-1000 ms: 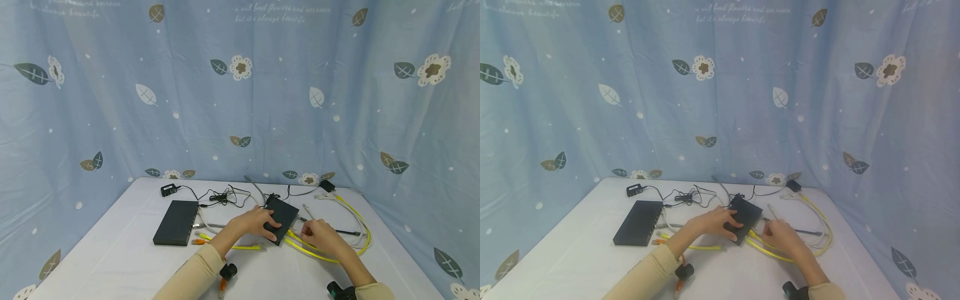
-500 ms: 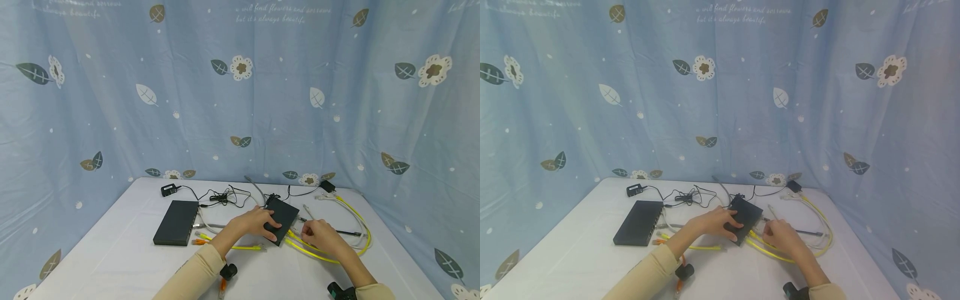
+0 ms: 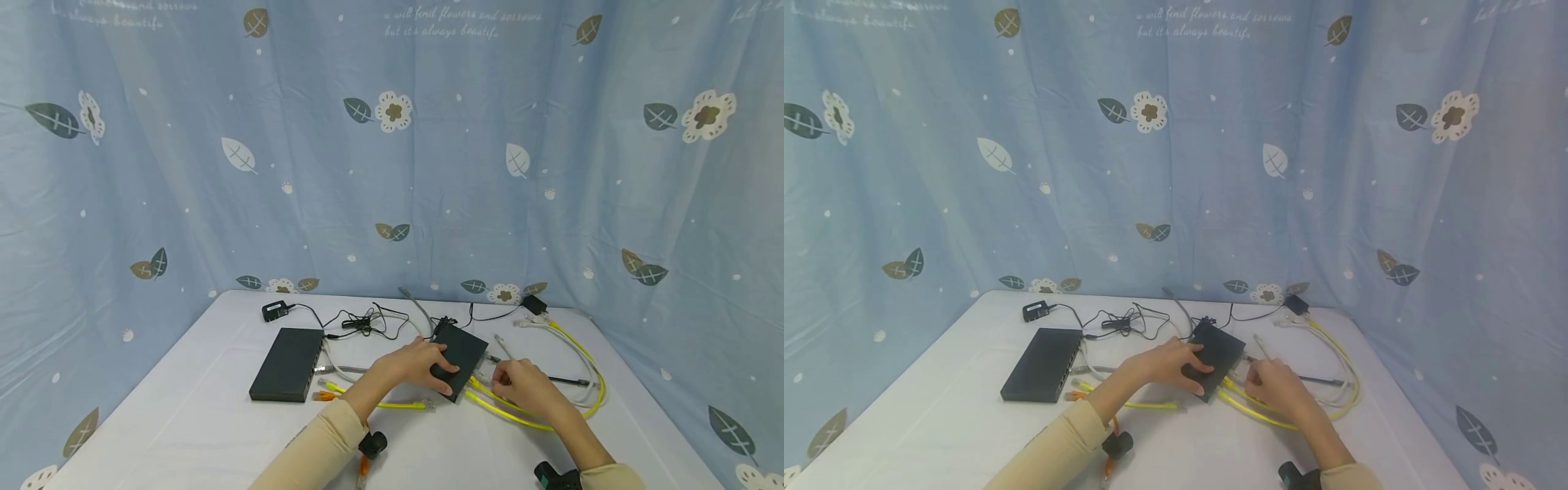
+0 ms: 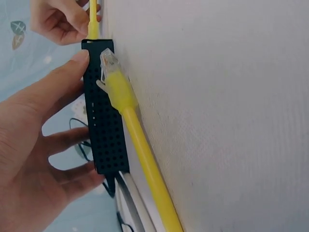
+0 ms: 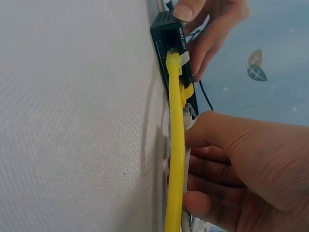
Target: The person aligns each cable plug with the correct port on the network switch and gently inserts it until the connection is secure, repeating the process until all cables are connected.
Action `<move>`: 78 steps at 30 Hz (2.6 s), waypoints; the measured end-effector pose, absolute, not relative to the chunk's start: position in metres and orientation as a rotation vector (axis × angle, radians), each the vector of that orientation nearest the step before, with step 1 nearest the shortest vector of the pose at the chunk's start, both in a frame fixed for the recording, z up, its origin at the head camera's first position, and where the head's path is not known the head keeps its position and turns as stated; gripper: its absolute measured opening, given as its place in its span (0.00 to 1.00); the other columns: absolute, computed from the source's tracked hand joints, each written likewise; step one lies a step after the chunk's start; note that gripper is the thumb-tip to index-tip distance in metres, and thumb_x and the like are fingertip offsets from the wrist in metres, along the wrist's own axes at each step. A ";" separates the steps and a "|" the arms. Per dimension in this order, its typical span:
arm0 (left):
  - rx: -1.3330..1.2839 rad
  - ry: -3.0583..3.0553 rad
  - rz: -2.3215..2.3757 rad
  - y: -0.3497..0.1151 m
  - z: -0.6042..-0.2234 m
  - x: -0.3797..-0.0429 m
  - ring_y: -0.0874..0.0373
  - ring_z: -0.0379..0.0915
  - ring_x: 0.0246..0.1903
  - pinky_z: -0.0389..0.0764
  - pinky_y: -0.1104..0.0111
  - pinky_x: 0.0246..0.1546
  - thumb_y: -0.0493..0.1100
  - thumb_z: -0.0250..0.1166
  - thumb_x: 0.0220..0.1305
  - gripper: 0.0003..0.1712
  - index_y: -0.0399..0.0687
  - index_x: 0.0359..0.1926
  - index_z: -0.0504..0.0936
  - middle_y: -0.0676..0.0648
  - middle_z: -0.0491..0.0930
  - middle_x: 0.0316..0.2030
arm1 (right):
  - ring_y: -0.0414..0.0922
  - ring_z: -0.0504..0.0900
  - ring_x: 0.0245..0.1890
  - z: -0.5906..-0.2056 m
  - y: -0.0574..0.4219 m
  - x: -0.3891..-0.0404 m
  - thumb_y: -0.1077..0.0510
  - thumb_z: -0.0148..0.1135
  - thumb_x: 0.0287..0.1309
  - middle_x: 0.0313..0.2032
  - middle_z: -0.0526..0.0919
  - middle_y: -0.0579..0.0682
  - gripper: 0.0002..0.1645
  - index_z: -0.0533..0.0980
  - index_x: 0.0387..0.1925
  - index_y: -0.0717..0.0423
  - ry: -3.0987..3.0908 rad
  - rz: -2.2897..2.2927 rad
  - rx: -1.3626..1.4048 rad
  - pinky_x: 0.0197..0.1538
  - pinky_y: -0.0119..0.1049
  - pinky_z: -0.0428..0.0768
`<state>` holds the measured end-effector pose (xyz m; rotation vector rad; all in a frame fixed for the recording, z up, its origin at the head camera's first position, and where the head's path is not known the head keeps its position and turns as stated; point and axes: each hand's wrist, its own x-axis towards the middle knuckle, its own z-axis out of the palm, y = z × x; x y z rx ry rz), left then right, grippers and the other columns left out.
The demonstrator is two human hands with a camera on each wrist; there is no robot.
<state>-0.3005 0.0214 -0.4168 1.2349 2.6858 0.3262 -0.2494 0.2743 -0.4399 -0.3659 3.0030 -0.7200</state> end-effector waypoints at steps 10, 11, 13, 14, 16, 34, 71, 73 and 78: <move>1.216 2.775 0.150 0.032 -0.412 -0.292 0.56 0.61 0.71 0.64 0.51 0.70 0.70 0.67 0.54 0.37 0.66 0.63 0.77 0.54 0.74 0.65 | 0.38 0.74 0.18 -0.443 0.273 -0.250 0.60 0.66 0.56 0.18 0.78 0.39 0.06 0.79 0.25 0.49 2.999 -0.726 -0.332 0.22 0.30 0.72; 1.208 2.790 0.107 0.034 -0.412 -0.291 0.56 0.61 0.71 0.65 0.52 0.69 0.71 0.66 0.54 0.38 0.66 0.64 0.76 0.54 0.73 0.66 | 0.38 0.74 0.18 -0.443 0.273 -0.250 0.60 0.66 0.56 0.18 0.78 0.39 0.06 0.79 0.25 0.49 2.997 -0.728 -0.336 0.22 0.30 0.72; 1.187 2.820 0.019 0.038 -0.412 -0.288 0.55 0.62 0.71 0.67 0.53 0.68 0.74 0.64 0.53 0.42 0.67 0.67 0.73 0.53 0.71 0.68 | 0.38 0.74 0.18 -0.442 0.273 -0.249 0.60 0.65 0.56 0.18 0.78 0.39 0.06 0.79 0.25 0.49 2.998 -0.730 -0.341 0.22 0.30 0.72; 1.165 2.829 -0.007 0.040 -0.413 -0.286 0.53 0.62 0.71 0.68 0.53 0.67 0.75 0.64 0.53 0.43 0.67 0.68 0.72 0.52 0.69 0.69 | 0.38 0.74 0.18 -0.441 0.273 -0.249 0.60 0.65 0.56 0.18 0.78 0.39 0.06 0.79 0.25 0.49 2.999 -0.730 -0.339 0.22 0.30 0.72; 1.121 2.850 -0.040 0.042 -0.413 -0.284 0.50 0.63 0.70 0.70 0.53 0.65 0.76 0.63 0.53 0.44 0.69 0.69 0.70 0.50 0.67 0.70 | 0.38 0.74 0.18 -0.440 0.273 -0.249 0.61 0.65 0.56 0.18 0.78 0.39 0.05 0.79 0.26 0.49 3.002 -0.730 -0.341 0.22 0.29 0.72; 1.082 2.864 -0.026 0.046 -0.414 -0.283 0.50 0.66 0.68 0.73 0.54 0.64 0.75 0.62 0.54 0.40 0.72 0.67 0.71 0.48 0.67 0.70 | 0.36 0.74 0.19 -0.438 0.274 -0.246 0.61 0.67 0.56 0.19 0.78 0.39 0.06 0.79 0.25 0.50 3.012 -0.713 -0.378 0.23 0.29 0.73; 1.180 2.736 0.173 0.023 -0.423 -0.311 0.48 0.59 0.72 0.63 0.54 0.71 0.68 0.70 0.52 0.39 0.74 0.66 0.72 0.48 0.62 0.73 | 0.35 0.70 0.17 -0.439 0.266 -0.244 0.61 0.67 0.52 0.17 0.75 0.37 0.08 0.78 0.22 0.47 3.094 -0.606 -0.494 0.23 0.28 0.70; 1.195 2.725 0.172 0.021 -0.424 -0.314 0.49 0.59 0.72 0.63 0.54 0.71 0.69 0.70 0.51 0.40 0.74 0.66 0.72 0.48 0.61 0.73 | 0.34 0.70 0.17 -0.439 0.265 -0.244 0.61 0.67 0.52 0.18 0.75 0.37 0.08 0.78 0.22 0.46 3.094 -0.597 -0.502 0.23 0.28 0.70; 1.190 2.702 0.175 0.018 -0.421 -0.314 0.47 0.58 0.73 0.64 0.53 0.71 0.70 0.71 0.49 0.41 0.75 0.66 0.72 0.49 0.60 0.74 | 0.33 0.70 0.17 -0.439 0.263 -0.245 0.60 0.67 0.52 0.18 0.74 0.36 0.08 0.78 0.22 0.45 3.102 -0.572 -0.521 0.23 0.27 0.70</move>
